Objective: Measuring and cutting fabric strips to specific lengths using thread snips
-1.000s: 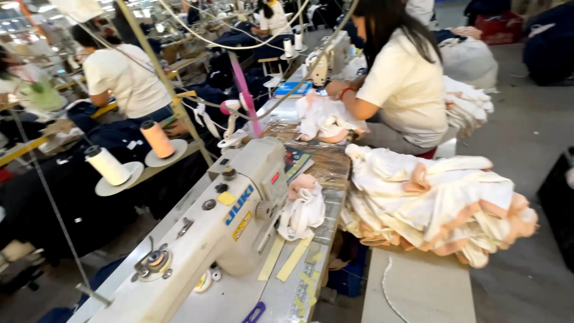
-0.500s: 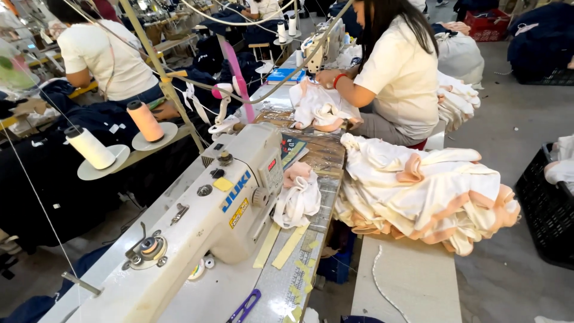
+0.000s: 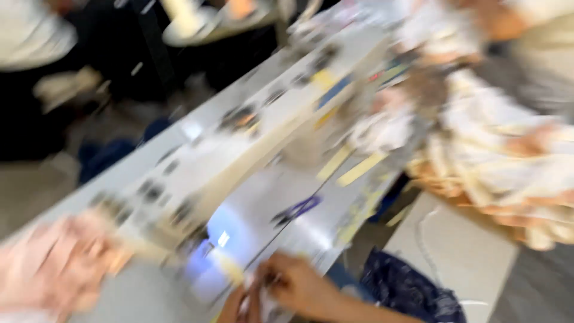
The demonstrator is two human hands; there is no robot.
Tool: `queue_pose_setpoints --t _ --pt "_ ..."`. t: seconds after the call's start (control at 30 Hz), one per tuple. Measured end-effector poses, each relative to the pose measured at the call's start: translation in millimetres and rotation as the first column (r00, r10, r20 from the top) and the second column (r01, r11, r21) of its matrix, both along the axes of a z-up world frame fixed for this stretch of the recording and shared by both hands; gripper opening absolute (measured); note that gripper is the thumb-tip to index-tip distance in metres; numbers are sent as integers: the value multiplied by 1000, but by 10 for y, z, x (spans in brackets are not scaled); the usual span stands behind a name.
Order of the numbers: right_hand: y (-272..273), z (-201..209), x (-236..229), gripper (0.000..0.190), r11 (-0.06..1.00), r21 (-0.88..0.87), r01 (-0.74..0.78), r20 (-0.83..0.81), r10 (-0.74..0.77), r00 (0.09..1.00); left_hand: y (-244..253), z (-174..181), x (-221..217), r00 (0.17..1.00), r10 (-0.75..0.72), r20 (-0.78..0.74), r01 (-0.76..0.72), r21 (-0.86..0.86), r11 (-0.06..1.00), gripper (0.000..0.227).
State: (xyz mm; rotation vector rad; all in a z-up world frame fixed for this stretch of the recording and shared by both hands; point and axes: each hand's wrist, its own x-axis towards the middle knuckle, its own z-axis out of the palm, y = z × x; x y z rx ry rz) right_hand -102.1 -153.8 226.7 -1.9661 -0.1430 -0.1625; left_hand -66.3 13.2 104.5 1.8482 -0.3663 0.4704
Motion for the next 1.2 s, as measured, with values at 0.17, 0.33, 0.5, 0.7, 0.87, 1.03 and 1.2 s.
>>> queue_pose_setpoints --t 0.17,0.33,0.5,0.7,0.87,1.03,1.2 --pt "-30 421 -328 55 992 67 107 -9 -107 994 -11 1225 -51 972 -7 -237 -1 -35 999 16" --pt "47 560 -431 58 997 56 -57 -414 75 907 -29 1535 -105 955 -187 -231 126 -254 959 20" --pt "84 399 -346 48 996 54 73 -321 -52 946 -2 1608 -156 975 -180 -130 159 -155 975 11" --pt "104 270 -371 42 980 42 196 -311 -174 934 -12 1536 -180 985 -170 -25 166 -113 980 14" --pt "82 252 -372 45 974 19 225 -275 -212 938 -13 1504 -199 984 -177 -14 175 -84 981 18" --pt "56 251 -378 41 976 -2 220 -265 -212 941 -30 1494 -194 986 -159 46 161 -43 986 14" --pt "6 136 -365 43 988 -61 144 -71 -148 986 -9 1166 -202 980 -118 160 119 8 993 13"
